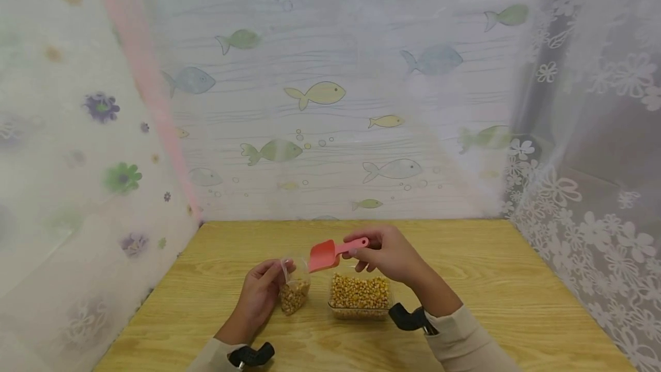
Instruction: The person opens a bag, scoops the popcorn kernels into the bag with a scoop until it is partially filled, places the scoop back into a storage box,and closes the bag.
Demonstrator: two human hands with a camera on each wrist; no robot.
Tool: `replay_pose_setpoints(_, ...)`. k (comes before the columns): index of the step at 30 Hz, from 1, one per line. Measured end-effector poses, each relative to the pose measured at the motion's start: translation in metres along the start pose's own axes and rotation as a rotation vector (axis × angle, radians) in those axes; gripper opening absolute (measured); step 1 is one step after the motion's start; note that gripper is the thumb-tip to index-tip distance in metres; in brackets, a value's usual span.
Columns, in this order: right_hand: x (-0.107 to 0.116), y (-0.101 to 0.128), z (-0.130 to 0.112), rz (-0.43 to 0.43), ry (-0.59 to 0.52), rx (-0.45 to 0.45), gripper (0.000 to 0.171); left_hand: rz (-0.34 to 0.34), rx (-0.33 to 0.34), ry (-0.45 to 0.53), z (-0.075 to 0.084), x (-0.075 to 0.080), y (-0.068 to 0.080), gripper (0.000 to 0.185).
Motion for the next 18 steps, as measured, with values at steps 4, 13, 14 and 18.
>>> replay_pose_setpoints(4, 0.009, 0.009, 0.017, 0.020, -0.046, -0.020, 0.037, 0.020, 0.013, 0.051, -0.002, -0.003, 0.002, 0.030)
replay_pose_setpoints(13, 0.029, 0.029, 0.050, 0.041, -0.067, -0.046, 0.041, 0.105, -0.043, 0.153, -0.008, -0.018, 0.007, 0.028)
replay_pose_setpoints(14, 0.030, 0.031, 0.053, 0.035, -0.068, -0.051, 0.041, 0.102, -0.052, 0.160, -0.009, -0.020, 0.007, 0.028)
replay_pose_setpoints(18, 0.034, 0.035, 0.067, 0.000, -0.064, -0.069, 0.040, 0.086, -0.072, 0.183, -0.009, -0.023, 0.009, 0.030)
Point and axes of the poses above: each hand's wrist, its own y-axis away from the middle knuckle, its own x-axis out of the back of the hand, z = x × y, the point moved 6 cm from there along -y, towards the middle knuckle, and after that the axes turned 3 degrees about z, right-handed, at the moved point
